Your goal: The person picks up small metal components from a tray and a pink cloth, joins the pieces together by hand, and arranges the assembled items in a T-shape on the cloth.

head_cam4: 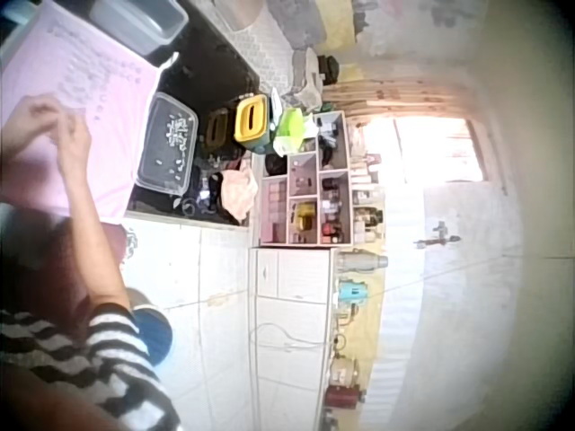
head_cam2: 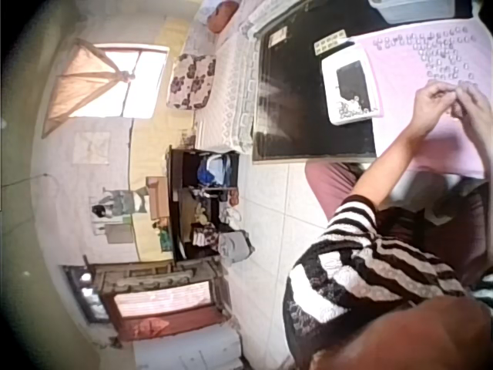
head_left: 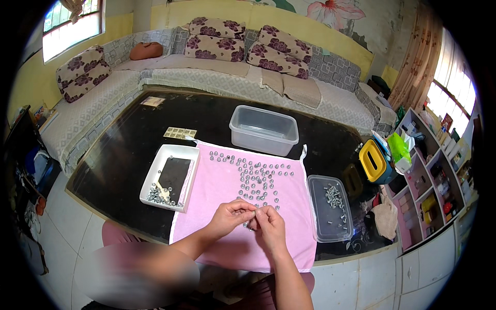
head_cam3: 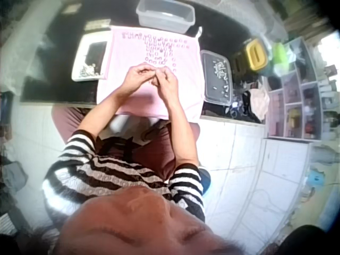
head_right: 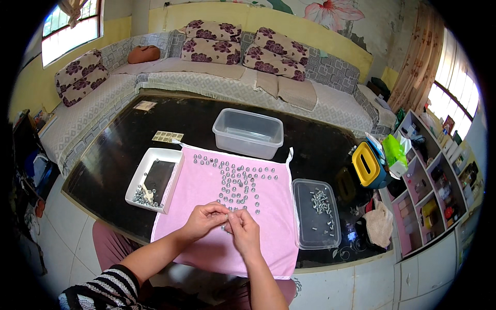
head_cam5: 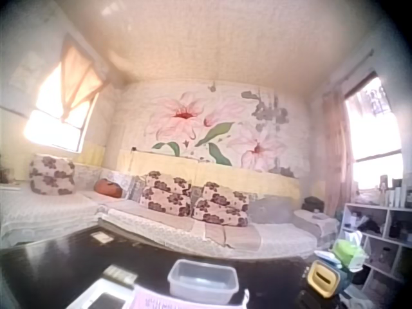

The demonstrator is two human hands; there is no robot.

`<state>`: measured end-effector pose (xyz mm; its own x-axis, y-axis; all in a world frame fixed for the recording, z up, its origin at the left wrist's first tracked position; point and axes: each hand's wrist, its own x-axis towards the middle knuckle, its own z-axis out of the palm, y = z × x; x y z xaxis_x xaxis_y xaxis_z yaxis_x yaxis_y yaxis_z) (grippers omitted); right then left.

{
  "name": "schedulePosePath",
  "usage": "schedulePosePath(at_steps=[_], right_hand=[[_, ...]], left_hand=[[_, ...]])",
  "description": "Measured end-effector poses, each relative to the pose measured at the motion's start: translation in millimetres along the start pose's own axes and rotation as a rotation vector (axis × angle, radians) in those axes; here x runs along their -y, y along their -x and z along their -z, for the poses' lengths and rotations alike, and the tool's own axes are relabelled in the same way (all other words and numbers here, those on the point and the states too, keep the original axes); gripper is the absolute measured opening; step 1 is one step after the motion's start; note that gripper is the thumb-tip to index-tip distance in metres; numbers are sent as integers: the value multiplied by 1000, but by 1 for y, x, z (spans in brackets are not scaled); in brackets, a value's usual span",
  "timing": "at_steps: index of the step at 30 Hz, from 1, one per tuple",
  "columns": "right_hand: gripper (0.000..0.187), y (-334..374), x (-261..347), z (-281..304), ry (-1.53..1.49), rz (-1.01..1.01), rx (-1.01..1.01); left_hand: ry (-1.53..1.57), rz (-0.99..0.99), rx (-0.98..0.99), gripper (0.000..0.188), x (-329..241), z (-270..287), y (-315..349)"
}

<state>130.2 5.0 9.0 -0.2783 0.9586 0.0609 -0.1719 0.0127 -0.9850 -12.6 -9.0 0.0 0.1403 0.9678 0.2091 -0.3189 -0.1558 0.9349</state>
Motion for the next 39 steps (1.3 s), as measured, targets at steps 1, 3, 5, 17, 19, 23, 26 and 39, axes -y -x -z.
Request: schedulePosePath(at_steps=[1, 3, 5, 17, 19, 23, 26, 39], right_hand=[[29, 0, -1, 2, 11, 1, 29], [29, -1, -2, 4, 38, -7, 34], [30, -1, -2, 2, 38, 7, 21], [30, -1, -3, 3, 12, -23, 55], [30, -1, -2, 2, 24, -12, 10], [30, -1, -2, 1, 12, -5, 38], [31, -1, 1, 1, -7, -50, 39], [32, 0, -3, 0, -62, -18, 59]], left_hand=[[8, 4, 2, 12, 0, 0, 1], [7, 21, -3, 12, -1, 0, 1], [-11, 44, -16, 12, -3, 0, 1], [8, 9, 1, 12, -2, 0, 2], [18, 34, -23, 12, -5, -2, 2], [29, 31, -8, 12, -8, -2, 2], [0, -40, 21, 14, -8, -3, 2], [-40, -43, 0, 13, -1, -1, 1]])
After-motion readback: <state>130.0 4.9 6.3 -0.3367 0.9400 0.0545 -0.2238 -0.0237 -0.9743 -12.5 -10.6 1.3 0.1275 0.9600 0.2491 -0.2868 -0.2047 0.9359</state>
